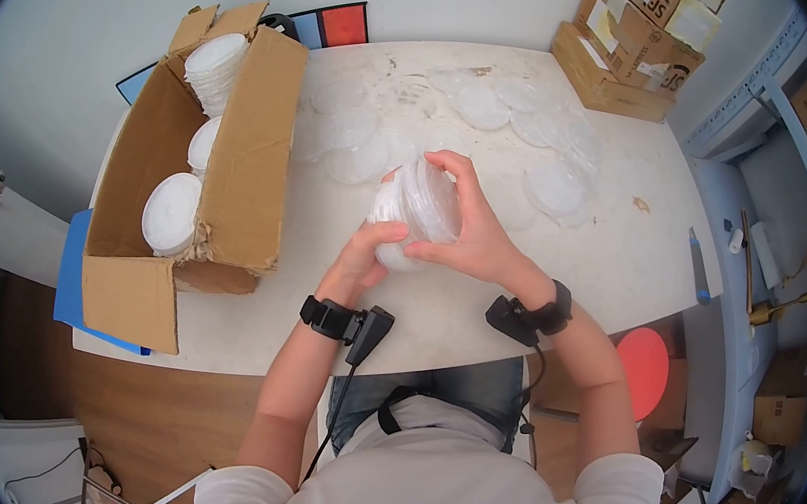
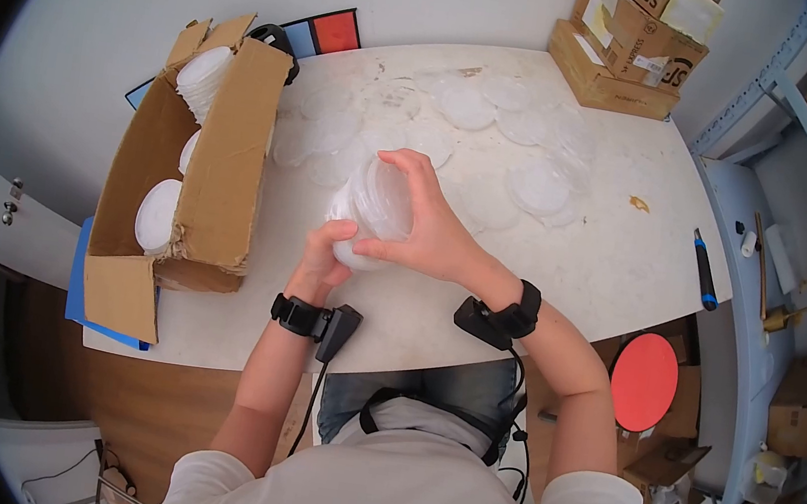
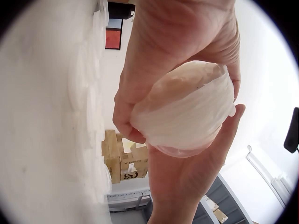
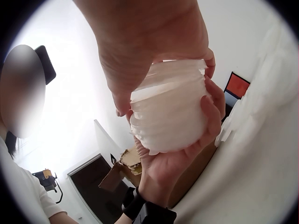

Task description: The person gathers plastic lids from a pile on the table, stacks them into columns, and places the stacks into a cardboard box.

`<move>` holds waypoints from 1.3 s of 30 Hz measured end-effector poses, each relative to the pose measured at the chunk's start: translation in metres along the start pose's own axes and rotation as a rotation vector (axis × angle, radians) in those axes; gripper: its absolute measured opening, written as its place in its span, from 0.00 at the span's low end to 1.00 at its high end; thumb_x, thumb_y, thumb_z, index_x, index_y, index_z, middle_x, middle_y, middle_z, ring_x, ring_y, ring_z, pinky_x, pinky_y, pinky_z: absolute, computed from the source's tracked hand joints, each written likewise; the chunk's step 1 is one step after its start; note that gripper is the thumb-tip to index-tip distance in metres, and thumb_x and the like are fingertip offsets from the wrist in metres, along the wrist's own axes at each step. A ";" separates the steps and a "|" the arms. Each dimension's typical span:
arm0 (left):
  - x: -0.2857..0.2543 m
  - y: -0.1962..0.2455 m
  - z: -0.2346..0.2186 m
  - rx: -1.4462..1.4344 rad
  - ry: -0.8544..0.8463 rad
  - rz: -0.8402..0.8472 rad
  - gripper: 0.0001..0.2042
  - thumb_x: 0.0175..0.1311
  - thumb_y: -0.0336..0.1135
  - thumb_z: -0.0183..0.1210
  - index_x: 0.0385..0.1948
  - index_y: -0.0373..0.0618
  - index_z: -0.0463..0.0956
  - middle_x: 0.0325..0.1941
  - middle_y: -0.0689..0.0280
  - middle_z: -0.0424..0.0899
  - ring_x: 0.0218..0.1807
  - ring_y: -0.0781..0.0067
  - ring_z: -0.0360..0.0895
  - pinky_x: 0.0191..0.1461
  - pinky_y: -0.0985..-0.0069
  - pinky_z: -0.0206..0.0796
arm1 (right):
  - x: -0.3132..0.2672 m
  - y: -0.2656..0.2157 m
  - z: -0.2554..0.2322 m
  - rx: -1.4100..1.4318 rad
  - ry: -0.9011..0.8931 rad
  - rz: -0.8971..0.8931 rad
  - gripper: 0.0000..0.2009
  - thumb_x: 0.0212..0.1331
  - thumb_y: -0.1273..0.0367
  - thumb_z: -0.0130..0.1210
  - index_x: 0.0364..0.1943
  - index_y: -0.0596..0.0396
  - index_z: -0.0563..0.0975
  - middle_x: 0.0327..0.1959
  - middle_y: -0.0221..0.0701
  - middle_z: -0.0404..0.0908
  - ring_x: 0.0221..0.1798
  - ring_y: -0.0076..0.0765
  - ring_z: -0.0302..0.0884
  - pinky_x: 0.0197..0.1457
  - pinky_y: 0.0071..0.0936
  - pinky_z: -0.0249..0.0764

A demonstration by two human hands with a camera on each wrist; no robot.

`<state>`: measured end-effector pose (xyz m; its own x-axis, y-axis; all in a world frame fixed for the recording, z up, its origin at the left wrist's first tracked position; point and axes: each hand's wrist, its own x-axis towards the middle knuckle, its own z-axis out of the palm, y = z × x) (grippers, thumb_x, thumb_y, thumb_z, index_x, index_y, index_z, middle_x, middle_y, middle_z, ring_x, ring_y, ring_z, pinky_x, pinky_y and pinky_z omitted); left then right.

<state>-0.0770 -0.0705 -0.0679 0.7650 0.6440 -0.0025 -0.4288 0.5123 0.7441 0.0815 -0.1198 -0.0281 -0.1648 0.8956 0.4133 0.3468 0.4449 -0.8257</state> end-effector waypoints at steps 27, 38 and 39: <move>0.006 -0.009 0.010 0.072 0.061 0.056 0.39 0.52 0.51 0.57 0.63 0.58 0.42 0.61 0.61 0.55 0.64 0.62 0.54 0.61 0.63 0.55 | -0.005 0.002 0.017 -0.352 -0.022 -0.109 0.40 0.36 0.57 0.66 0.57 0.49 0.57 0.53 0.47 0.55 0.58 0.55 0.55 0.57 0.41 0.60; 0.006 -0.002 0.013 0.035 0.042 0.076 0.40 0.44 0.36 0.59 0.61 0.55 0.45 0.57 0.60 0.57 0.61 0.61 0.56 0.61 0.63 0.56 | -0.006 -0.001 0.004 -0.287 -0.079 -0.012 0.47 0.32 0.56 0.68 0.61 0.47 0.53 0.57 0.44 0.53 0.58 0.54 0.58 0.56 0.40 0.63; 0.007 -0.003 0.011 0.020 0.031 0.097 0.40 0.43 0.37 0.60 0.61 0.54 0.46 0.57 0.60 0.57 0.61 0.61 0.56 0.61 0.63 0.56 | -0.006 -0.001 0.002 -0.211 -0.053 -0.027 0.47 0.31 0.56 0.69 0.61 0.47 0.54 0.58 0.43 0.53 0.58 0.53 0.58 0.57 0.39 0.63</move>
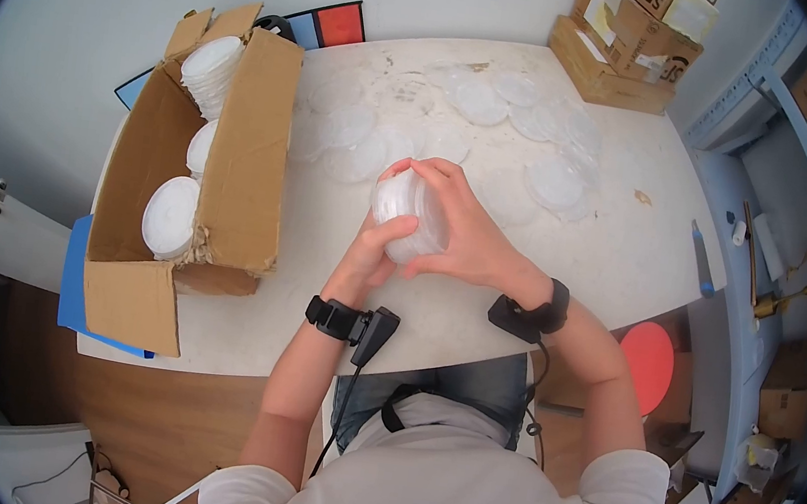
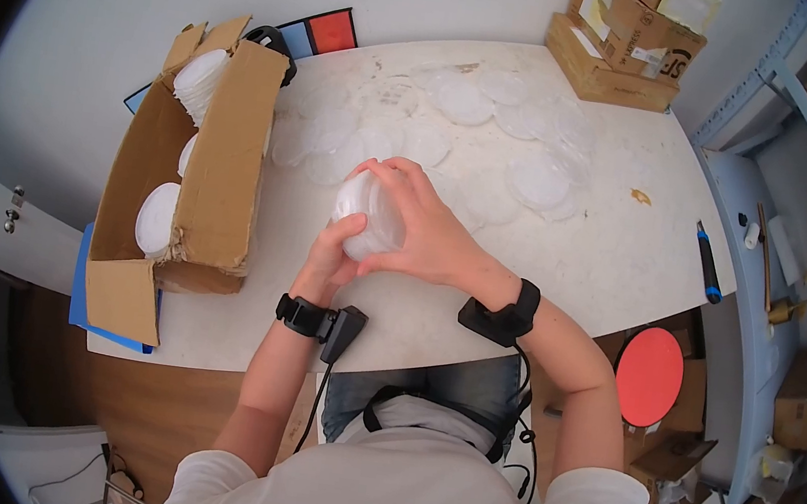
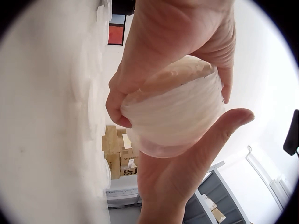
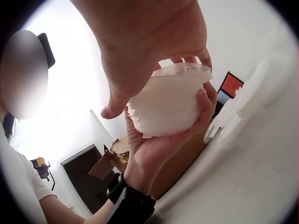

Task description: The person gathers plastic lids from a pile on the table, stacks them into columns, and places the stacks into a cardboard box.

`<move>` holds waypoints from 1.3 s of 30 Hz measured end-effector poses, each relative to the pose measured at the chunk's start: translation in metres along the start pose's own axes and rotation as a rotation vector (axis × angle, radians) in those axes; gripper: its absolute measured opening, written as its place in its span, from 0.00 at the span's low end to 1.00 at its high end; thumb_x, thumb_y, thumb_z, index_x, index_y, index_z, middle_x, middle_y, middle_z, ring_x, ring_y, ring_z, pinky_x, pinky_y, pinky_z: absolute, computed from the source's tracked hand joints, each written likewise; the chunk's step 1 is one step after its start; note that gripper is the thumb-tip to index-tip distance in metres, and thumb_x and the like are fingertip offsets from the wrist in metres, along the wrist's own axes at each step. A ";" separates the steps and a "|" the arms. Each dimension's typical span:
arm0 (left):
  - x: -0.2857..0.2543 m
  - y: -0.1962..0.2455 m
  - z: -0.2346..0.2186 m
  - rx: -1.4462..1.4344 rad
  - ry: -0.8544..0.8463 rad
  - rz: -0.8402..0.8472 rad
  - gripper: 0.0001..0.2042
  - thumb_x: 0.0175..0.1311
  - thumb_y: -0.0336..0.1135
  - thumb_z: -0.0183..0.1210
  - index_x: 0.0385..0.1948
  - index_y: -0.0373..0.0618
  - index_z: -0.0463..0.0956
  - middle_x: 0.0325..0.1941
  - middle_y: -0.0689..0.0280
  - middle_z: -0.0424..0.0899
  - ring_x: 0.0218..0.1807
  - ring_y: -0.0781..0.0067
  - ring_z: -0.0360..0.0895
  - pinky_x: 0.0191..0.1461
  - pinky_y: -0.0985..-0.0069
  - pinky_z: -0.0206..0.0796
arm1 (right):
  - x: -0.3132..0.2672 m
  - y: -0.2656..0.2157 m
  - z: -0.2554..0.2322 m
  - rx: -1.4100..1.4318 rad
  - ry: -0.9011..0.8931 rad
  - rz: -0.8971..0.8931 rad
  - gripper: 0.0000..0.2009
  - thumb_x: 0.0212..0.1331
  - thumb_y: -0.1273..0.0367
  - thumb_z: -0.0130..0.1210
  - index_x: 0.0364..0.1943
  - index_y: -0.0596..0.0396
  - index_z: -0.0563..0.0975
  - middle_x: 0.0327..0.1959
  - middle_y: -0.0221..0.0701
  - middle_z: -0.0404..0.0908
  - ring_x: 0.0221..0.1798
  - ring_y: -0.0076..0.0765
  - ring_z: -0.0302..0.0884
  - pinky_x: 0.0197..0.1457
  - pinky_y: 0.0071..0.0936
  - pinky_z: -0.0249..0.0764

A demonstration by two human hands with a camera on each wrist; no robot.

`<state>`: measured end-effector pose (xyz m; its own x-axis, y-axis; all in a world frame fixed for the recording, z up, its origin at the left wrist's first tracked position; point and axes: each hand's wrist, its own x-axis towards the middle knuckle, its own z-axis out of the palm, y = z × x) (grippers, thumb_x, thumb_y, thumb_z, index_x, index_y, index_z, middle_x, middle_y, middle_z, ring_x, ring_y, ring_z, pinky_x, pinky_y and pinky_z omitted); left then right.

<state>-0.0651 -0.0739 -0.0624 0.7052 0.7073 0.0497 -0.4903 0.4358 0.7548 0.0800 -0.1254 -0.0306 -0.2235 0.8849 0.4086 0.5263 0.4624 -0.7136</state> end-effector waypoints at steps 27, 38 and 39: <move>-0.004 0.006 -0.010 -0.238 0.104 0.045 0.35 0.46 0.42 0.52 0.60 0.44 0.52 0.59 0.59 0.62 0.59 0.62 0.62 0.60 0.66 0.56 | 0.006 0.007 -0.010 0.772 -0.136 0.685 0.33 0.59 0.54 0.47 0.61 0.62 0.52 0.60 0.45 0.58 0.64 0.38 0.54 0.61 0.33 0.59; 0.004 -0.002 -0.004 0.226 0.174 0.101 0.32 0.54 0.31 0.59 0.59 0.42 0.49 0.54 0.57 0.66 0.57 0.67 0.64 0.57 0.70 0.59 | 0.006 0.014 -0.031 0.496 -0.064 0.372 0.29 0.52 0.68 0.58 0.57 0.64 0.59 0.47 0.38 0.73 0.48 0.31 0.72 0.49 0.25 0.69; 0.004 -0.002 -0.005 0.192 0.215 0.083 0.32 0.54 0.33 0.59 0.58 0.42 0.50 0.54 0.57 0.66 0.57 0.67 0.64 0.57 0.70 0.59 | 0.009 0.013 -0.037 0.442 -0.145 0.428 0.29 0.52 0.69 0.57 0.57 0.64 0.58 0.47 0.38 0.72 0.48 0.31 0.72 0.49 0.25 0.69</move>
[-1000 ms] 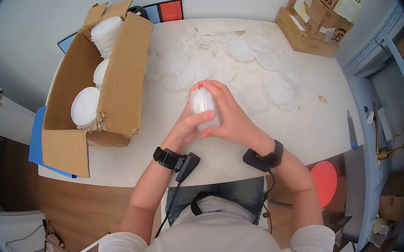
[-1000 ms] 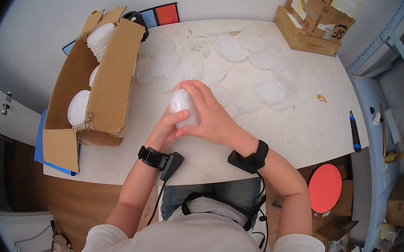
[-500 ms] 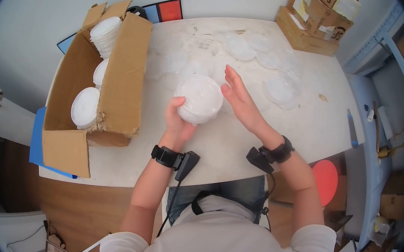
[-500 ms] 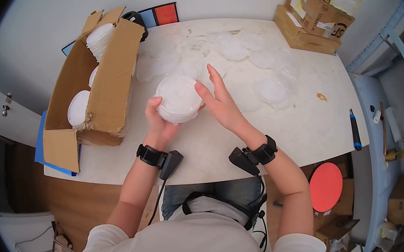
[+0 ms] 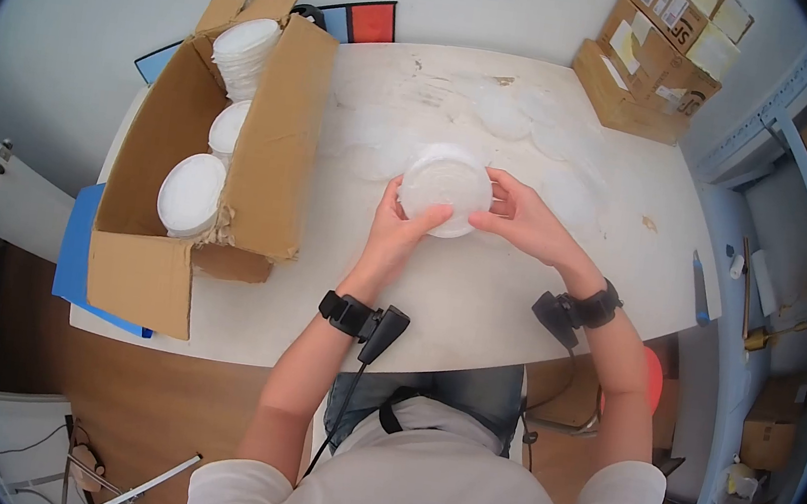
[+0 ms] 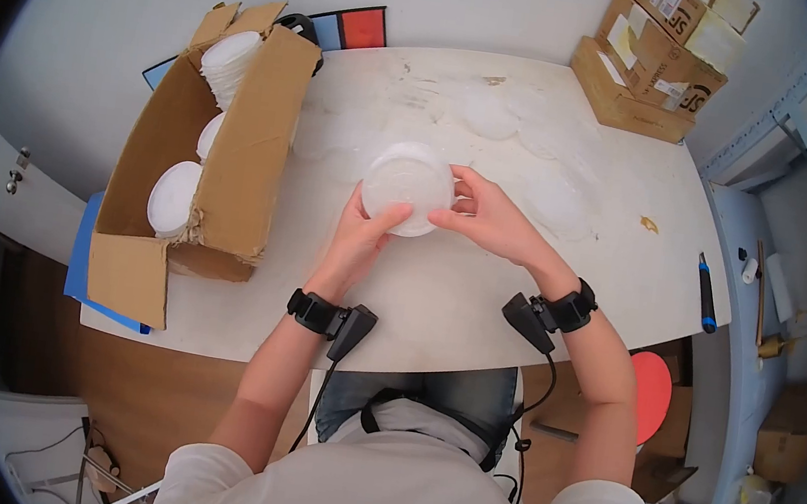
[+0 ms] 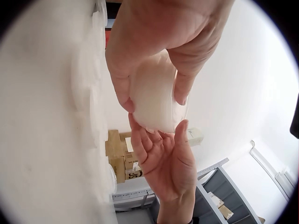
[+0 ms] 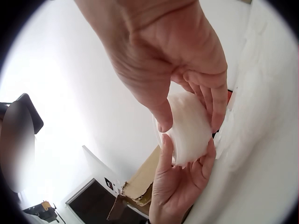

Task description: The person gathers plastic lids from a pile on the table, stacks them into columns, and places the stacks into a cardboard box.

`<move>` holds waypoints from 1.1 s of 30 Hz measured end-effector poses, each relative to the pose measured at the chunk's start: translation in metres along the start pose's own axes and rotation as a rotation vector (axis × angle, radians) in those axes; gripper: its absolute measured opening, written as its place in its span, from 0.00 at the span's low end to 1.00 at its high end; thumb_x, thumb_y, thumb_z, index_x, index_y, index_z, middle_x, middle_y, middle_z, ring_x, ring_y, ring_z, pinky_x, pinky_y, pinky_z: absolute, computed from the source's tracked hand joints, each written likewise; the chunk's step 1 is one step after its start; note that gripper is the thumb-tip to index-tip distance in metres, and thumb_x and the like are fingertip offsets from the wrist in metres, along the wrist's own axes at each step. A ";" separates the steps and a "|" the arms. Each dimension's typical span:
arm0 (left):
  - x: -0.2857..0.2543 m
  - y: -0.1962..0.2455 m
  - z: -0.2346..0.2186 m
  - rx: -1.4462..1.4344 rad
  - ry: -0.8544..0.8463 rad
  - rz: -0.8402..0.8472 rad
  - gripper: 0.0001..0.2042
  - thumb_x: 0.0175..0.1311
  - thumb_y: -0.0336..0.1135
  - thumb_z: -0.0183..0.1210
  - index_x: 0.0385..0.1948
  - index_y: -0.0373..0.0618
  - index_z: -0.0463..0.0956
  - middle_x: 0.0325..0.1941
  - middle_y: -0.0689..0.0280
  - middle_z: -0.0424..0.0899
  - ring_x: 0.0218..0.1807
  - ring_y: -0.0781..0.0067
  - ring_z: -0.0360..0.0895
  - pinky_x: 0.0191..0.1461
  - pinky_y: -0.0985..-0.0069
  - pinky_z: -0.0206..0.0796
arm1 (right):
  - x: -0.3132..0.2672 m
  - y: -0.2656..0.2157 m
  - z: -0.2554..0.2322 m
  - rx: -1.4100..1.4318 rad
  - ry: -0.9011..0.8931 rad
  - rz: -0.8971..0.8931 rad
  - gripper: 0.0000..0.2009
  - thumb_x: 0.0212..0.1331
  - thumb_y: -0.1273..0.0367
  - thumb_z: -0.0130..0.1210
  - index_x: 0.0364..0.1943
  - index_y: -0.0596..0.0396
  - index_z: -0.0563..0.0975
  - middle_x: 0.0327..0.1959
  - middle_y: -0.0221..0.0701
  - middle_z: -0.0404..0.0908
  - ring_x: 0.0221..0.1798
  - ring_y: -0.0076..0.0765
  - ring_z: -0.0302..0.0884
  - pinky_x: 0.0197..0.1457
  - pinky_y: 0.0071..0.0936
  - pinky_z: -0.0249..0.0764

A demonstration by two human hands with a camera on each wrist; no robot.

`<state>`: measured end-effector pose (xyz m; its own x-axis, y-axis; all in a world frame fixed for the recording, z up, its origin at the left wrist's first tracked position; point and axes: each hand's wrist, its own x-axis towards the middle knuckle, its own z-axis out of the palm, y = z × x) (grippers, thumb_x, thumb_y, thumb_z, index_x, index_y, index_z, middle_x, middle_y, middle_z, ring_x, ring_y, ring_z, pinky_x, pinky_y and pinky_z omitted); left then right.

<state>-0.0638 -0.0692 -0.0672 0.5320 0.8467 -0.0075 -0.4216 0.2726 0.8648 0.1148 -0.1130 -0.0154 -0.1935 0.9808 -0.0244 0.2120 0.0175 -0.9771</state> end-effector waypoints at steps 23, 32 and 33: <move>0.011 -0.039 -0.011 -0.304 0.047 -0.232 0.17 0.59 0.44 0.45 0.46 0.45 0.62 0.46 0.62 0.71 0.49 0.71 0.68 0.54 0.72 0.58 | 0.251 -0.152 0.159 -1.541 -0.092 -0.310 0.13 0.47 0.65 0.55 0.34 0.60 0.78 0.25 0.36 0.79 0.32 0.38 0.77 0.43 0.30 0.71; 0.012 -0.037 -0.012 -0.294 0.045 -0.236 0.17 0.59 0.45 0.43 0.45 0.44 0.63 0.45 0.63 0.71 0.49 0.72 0.67 0.55 0.72 0.57 | 0.263 -0.144 0.214 -1.224 -0.567 -0.638 0.19 0.51 0.54 0.49 0.43 0.49 0.77 0.43 0.36 0.77 0.50 0.41 0.71 0.53 0.35 0.65; 0.012 -0.036 -0.012 -0.303 0.051 -0.233 0.17 0.60 0.44 0.44 0.46 0.44 0.62 0.44 0.63 0.71 0.48 0.73 0.68 0.53 0.73 0.59 | 0.263 -0.149 0.216 -1.416 -0.750 -0.267 0.21 0.52 0.52 0.47 0.44 0.48 0.77 0.44 0.35 0.77 0.49 0.40 0.71 0.53 0.36 0.64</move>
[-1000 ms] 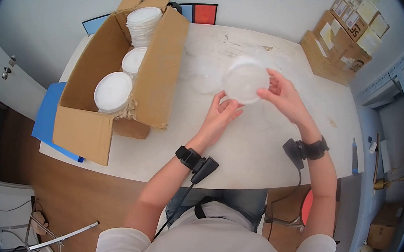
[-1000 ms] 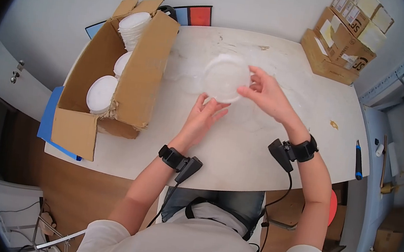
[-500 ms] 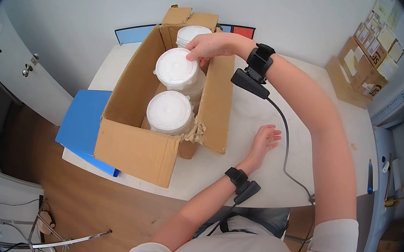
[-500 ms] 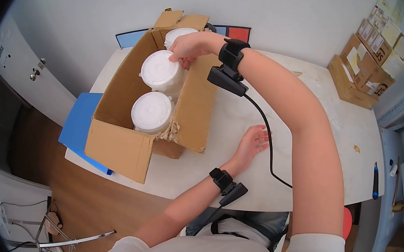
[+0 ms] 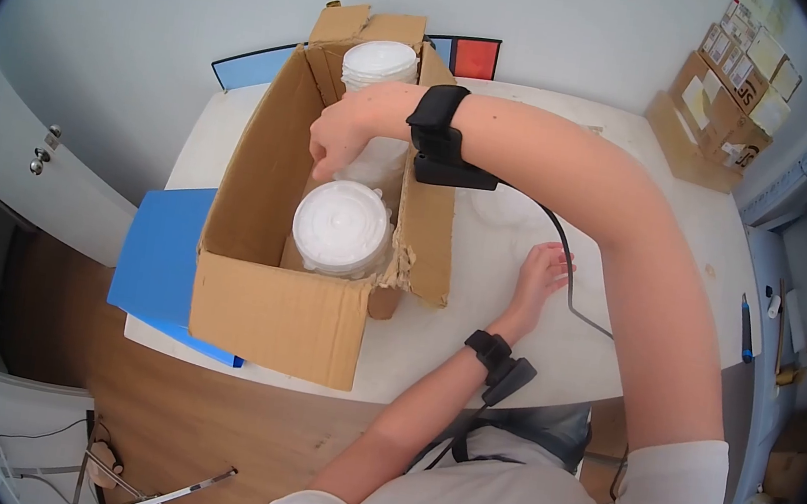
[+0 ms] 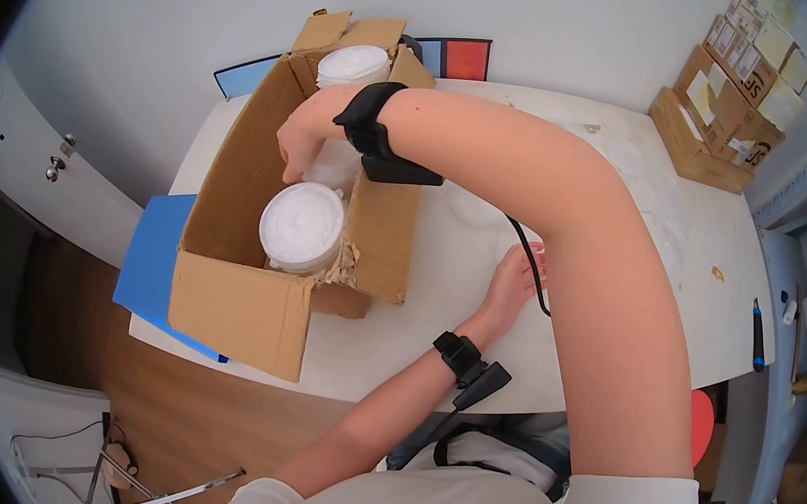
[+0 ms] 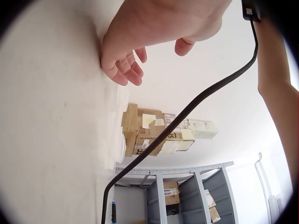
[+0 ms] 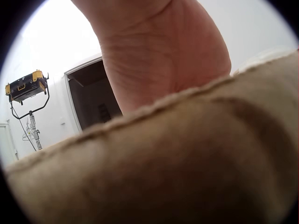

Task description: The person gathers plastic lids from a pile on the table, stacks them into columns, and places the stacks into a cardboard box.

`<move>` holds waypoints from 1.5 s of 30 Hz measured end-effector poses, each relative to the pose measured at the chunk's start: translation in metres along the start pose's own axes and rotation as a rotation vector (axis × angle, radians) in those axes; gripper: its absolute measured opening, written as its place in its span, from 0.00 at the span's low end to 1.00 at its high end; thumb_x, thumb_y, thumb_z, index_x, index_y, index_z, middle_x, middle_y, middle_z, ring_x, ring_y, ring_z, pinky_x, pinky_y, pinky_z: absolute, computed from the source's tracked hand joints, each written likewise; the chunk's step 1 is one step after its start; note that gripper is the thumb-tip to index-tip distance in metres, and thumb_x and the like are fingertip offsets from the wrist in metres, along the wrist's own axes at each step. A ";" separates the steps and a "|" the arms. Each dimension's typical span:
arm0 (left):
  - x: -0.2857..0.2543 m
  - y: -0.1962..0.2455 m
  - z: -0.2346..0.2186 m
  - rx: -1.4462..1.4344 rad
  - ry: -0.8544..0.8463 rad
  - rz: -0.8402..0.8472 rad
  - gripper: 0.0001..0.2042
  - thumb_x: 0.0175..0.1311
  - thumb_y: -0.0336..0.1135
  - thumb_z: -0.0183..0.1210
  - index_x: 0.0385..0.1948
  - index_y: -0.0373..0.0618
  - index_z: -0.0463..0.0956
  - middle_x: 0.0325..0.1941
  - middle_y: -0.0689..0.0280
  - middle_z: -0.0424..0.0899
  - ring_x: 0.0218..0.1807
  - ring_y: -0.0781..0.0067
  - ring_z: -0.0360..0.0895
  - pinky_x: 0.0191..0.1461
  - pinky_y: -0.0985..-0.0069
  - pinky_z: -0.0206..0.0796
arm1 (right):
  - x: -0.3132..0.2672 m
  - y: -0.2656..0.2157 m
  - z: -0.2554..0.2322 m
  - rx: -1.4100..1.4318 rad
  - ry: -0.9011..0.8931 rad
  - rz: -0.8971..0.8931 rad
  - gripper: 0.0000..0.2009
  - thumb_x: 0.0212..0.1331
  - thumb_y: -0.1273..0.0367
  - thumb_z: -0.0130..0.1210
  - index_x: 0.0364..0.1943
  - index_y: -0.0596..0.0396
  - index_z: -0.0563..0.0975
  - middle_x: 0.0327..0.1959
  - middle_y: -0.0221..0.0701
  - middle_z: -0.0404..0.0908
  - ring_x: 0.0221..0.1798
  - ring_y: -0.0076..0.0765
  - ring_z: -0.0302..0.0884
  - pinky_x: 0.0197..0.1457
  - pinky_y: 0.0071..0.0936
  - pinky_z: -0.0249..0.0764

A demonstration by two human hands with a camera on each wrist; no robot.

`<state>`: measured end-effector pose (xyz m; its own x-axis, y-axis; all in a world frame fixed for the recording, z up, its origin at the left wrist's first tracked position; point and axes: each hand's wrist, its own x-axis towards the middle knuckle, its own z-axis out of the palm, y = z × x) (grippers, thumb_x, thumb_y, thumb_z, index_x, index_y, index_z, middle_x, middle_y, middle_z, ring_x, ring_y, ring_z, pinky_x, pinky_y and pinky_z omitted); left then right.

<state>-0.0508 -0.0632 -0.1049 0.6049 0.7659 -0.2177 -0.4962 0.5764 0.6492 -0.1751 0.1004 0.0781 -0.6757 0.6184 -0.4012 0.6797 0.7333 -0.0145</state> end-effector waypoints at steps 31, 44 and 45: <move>-0.011 0.016 0.006 0.687 0.290 0.449 0.13 0.51 0.30 0.53 0.39 0.42 0.69 0.42 0.65 0.73 0.46 0.76 0.66 0.47 0.79 0.58 | -0.390 0.114 0.281 0.545 0.103 0.956 0.48 0.32 0.51 0.67 0.62 0.49 0.55 0.65 0.45 0.48 0.67 0.50 0.45 0.65 0.41 0.52; 0.000 0.027 0.019 1.356 0.279 0.553 0.17 0.48 0.34 0.58 0.42 0.44 0.70 0.49 0.64 0.73 0.55 0.67 0.65 0.56 0.66 0.55 | -0.379 0.109 0.327 0.532 0.514 0.788 0.23 0.50 0.59 0.56 0.49 0.52 0.65 0.67 0.41 0.44 0.70 0.50 0.34 0.64 0.60 0.40; 0.003 0.025 0.025 1.367 0.225 0.523 0.17 0.49 0.35 0.57 0.42 0.44 0.70 0.48 0.64 0.73 0.55 0.67 0.65 0.56 0.66 0.55 | -0.381 0.104 0.327 0.493 0.564 0.763 0.19 0.53 0.64 0.53 0.48 0.53 0.65 0.64 0.40 0.51 0.68 0.48 0.43 0.64 0.53 0.45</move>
<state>-0.0456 -0.0535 -0.0710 0.3764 0.8977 0.2292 0.4122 -0.3838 0.8263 0.2459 -0.1510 -0.0698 0.0288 0.9994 0.0194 0.9337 -0.0199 -0.3576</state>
